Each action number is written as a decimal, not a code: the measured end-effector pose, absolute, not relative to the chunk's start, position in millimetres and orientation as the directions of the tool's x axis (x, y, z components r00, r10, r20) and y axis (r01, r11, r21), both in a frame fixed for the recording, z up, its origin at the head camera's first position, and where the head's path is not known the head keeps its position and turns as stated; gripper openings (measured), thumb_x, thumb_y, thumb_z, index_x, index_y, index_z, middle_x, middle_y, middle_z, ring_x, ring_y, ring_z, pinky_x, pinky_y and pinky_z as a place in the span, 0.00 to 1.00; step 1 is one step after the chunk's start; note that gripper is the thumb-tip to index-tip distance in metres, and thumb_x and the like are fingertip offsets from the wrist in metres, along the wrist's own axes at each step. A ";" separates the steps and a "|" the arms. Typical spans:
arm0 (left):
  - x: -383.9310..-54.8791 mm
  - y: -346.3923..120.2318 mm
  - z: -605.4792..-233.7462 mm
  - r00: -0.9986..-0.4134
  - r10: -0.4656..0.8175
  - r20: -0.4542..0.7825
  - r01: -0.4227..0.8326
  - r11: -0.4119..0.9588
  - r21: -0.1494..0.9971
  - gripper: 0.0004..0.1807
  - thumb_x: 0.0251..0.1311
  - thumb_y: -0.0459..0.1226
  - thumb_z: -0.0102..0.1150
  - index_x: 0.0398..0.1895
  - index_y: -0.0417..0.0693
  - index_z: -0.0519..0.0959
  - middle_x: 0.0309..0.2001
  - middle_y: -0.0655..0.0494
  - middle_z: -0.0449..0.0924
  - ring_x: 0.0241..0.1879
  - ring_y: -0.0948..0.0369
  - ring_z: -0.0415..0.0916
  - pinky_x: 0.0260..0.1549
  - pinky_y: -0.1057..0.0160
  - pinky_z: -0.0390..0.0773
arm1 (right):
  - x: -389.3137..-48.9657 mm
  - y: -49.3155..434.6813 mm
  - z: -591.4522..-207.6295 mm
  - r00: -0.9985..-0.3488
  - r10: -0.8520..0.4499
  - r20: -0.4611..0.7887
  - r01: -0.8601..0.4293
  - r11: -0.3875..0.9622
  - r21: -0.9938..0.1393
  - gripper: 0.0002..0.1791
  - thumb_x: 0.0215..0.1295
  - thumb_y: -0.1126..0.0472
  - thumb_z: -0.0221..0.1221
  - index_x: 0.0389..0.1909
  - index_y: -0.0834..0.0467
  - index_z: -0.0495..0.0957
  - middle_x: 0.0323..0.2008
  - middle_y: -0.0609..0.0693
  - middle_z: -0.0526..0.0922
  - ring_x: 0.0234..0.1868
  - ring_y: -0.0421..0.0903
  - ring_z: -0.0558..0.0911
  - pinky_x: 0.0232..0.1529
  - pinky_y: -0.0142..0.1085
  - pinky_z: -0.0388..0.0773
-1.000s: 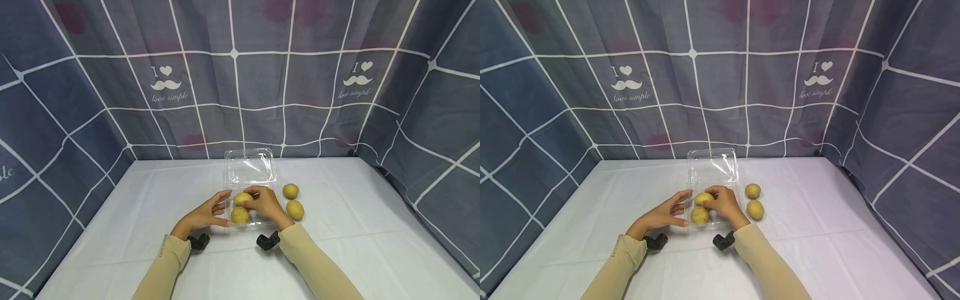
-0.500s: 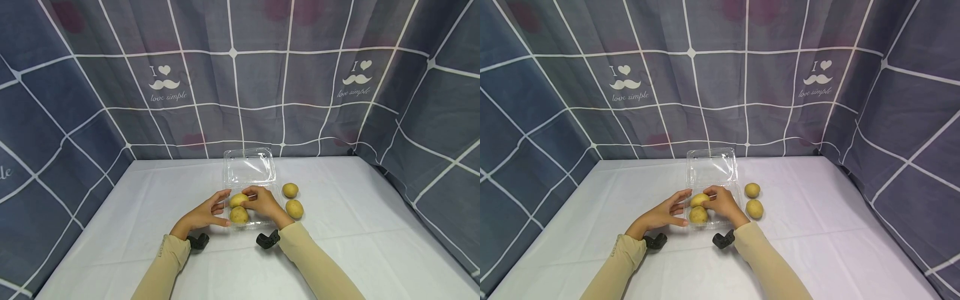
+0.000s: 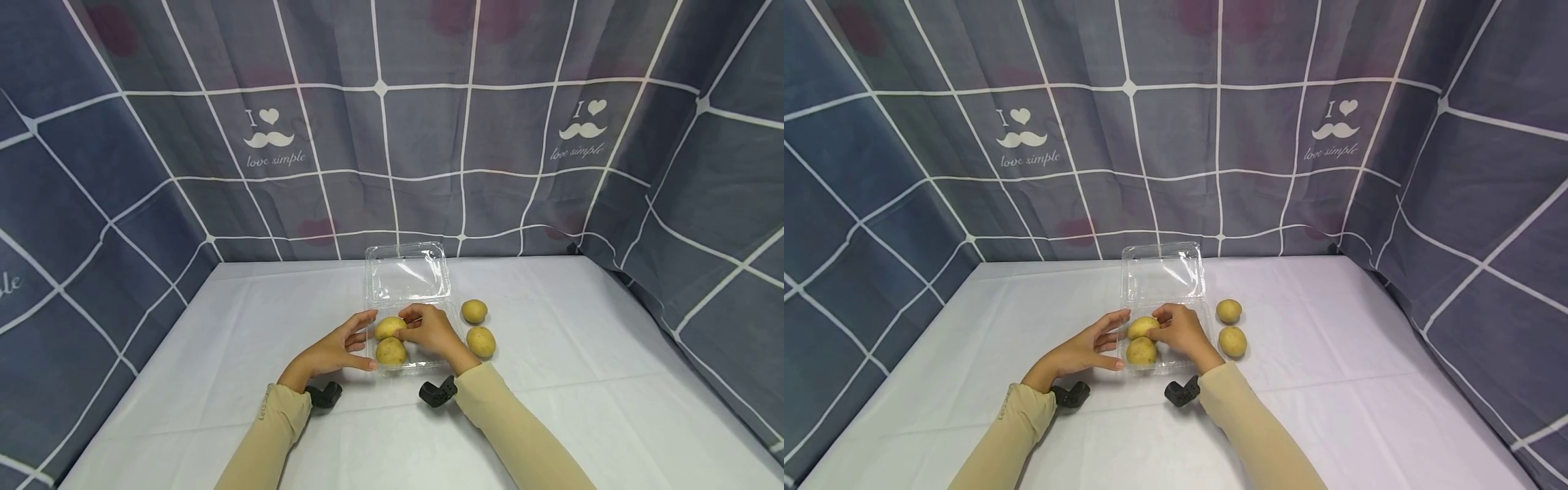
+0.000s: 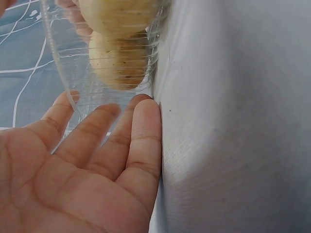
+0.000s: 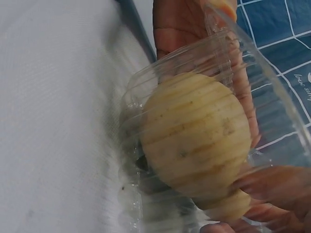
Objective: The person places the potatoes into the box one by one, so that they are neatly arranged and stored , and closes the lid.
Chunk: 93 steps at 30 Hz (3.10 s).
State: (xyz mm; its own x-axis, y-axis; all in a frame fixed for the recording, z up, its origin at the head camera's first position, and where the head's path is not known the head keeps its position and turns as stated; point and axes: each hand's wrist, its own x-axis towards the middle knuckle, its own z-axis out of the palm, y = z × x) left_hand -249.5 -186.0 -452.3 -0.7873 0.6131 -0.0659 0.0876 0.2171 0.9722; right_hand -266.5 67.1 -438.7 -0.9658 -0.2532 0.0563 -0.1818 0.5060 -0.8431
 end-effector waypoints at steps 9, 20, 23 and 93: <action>-249.9 -186.3 -453.2 -0.785 0.617 -0.056 0.097 0.212 0.972 0.59 0.64 0.30 0.77 0.88 0.39 0.45 0.87 0.37 0.42 0.82 0.33 0.51 0.80 0.38 0.58 | -266.8 69.7 -437.6 -0.962 -0.263 0.068 -0.199 0.513 -0.835 0.19 0.62 0.64 0.77 0.52 0.64 0.87 0.48 0.55 0.90 0.48 0.52 0.89 0.55 0.47 0.87; -248.4 -186.4 -452.3 -0.782 0.621 -0.052 0.098 0.205 0.974 0.59 0.64 0.30 0.77 0.88 0.40 0.44 0.87 0.37 0.41 0.82 0.33 0.50 0.80 0.37 0.58 | -262.3 85.5 -427.0 -0.936 -0.337 0.100 -0.260 0.475 -0.840 0.19 0.65 0.64 0.73 0.55 0.64 0.87 0.52 0.58 0.90 0.51 0.56 0.89 0.57 0.49 0.87; -248.3 -186.2 -451.9 -0.781 0.623 -0.051 0.097 0.200 0.975 0.59 0.64 0.30 0.77 0.88 0.39 0.44 0.87 0.37 0.41 0.82 0.32 0.50 0.80 0.37 0.58 | -262.3 93.1 -427.2 -0.919 -0.381 0.107 -0.273 0.415 -0.868 0.20 0.66 0.63 0.71 0.57 0.67 0.86 0.53 0.60 0.89 0.51 0.55 0.89 0.56 0.46 0.87; -249.3 -186.9 -456.7 -0.782 0.622 -0.040 0.114 0.207 0.972 0.57 0.66 0.32 0.76 0.88 0.38 0.45 0.87 0.35 0.43 0.82 0.32 0.51 0.79 0.36 0.59 | -260.6 224.9 -418.1 -0.894 -0.409 0.181 -0.294 0.232 -0.927 0.19 0.75 0.69 0.64 0.61 0.76 0.79 0.55 0.69 0.86 0.51 0.38 0.86 0.55 0.28 0.82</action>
State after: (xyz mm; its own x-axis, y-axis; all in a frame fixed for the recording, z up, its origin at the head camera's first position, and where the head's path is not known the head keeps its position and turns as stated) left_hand -249.3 -186.9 -456.7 -0.7820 0.6220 -0.0403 0.1142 0.2066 0.9717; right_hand -260.6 224.9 -418.1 -0.8943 -0.4093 0.1809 -0.2939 0.2322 -0.9272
